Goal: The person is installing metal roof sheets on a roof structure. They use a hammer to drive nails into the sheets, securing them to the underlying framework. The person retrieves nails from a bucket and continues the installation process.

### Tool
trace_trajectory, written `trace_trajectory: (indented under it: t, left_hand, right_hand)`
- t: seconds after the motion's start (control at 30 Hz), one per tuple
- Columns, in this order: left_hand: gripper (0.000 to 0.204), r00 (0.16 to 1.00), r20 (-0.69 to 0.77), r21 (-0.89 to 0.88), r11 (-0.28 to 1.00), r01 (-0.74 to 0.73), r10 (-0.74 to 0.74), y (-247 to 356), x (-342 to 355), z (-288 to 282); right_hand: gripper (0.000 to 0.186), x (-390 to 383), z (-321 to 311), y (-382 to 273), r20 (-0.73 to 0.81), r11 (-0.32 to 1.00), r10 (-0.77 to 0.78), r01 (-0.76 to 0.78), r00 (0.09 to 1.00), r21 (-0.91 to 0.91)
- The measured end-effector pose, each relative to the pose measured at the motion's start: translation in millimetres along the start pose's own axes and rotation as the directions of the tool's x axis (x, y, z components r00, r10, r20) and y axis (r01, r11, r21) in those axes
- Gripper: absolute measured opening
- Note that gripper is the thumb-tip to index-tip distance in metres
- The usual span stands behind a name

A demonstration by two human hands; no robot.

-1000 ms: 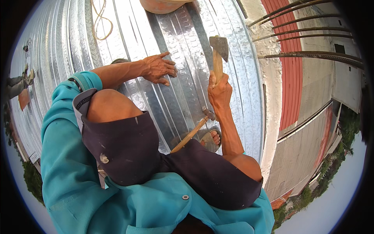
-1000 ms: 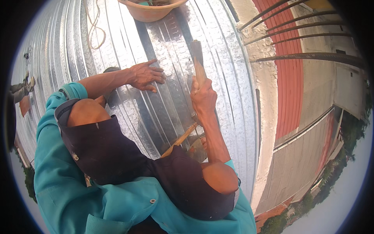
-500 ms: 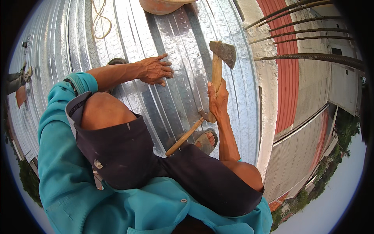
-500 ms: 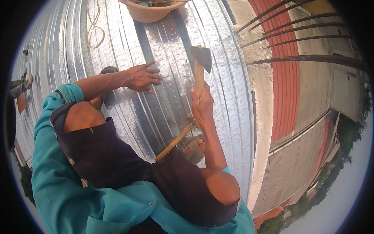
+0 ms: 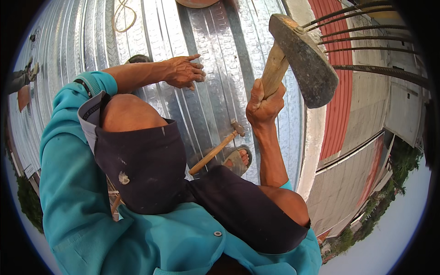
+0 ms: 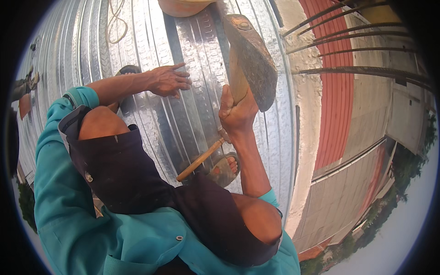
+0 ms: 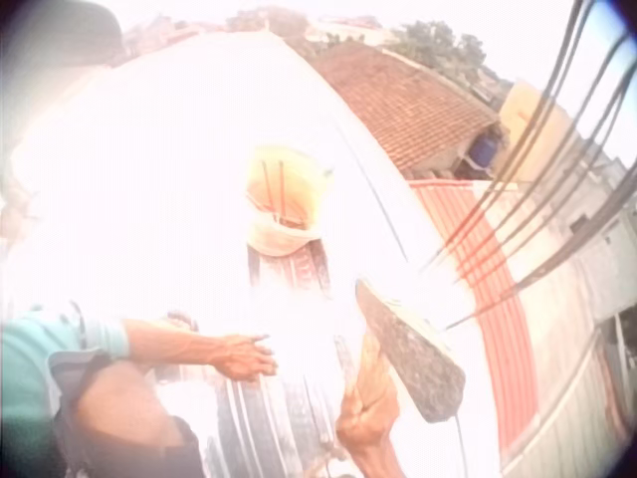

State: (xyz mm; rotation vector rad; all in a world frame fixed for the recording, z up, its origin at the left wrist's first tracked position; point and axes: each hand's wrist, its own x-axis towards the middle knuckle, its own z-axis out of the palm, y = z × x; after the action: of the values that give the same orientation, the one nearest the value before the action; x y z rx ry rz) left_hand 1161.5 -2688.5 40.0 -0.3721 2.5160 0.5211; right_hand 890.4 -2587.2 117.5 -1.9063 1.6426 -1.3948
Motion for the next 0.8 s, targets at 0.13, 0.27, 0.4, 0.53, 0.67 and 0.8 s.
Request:
trace_trajectory:
  t: [0.13, 0.27, 0.4, 0.53, 0.67, 0.8]
  left_hand:
    - [0.056, 1.0, -0.027, -0.035, 0.999, -0.003, 0.002, 2.7, 2.5, -7.4]
    - [0.054, 0.999, -0.044, -0.09, 0.996, -0.016, 0.012, 6.5, 8.4, -4.5]
    - [0.055, 1.0, -0.018, -0.093, 0.995, 0.021, -0.023, 4.5, 0.8, -7.6]
    - [0.055, 0.999, -0.003, -0.094, 0.995, 0.041, -0.042, 13.4, -7.0, 3.2]
    - [0.057, 0.999, 0.001, 0.014, 0.999, 0.038, -0.038, -6.9, -0.3, -24.7]
    - [0.058, 0.999, -0.008, -0.086, 0.995, 0.053, -0.053, 6.3, -11.7, 2.9]
  right_hand:
    - [0.041, -56.3, 11.0, 61.7, 0.431, 0.792, 0.574, -0.337, 0.696, -0.509]
    - [0.037, -60.1, -1.4, 38.2, 0.414, 0.728, 0.646, -0.353, 0.642, -0.588]
    - [0.035, 11.7, 0.8, -13.1, 0.219, 0.91, 0.396, -0.349, 0.892, -0.226]
    - [0.035, -18.5, 24.2, 14.8, 0.316, 0.907, 0.382, -0.287, 0.868, -0.308]
    - [0.035, -60.4, 39.9, 76.0, 0.376, 0.749, 0.617, -0.37, 0.691, -0.549]
    - [0.042, -12.2, 34.7, 17.8, 0.323, 0.853, 0.515, -0.439, 0.794, -0.282]
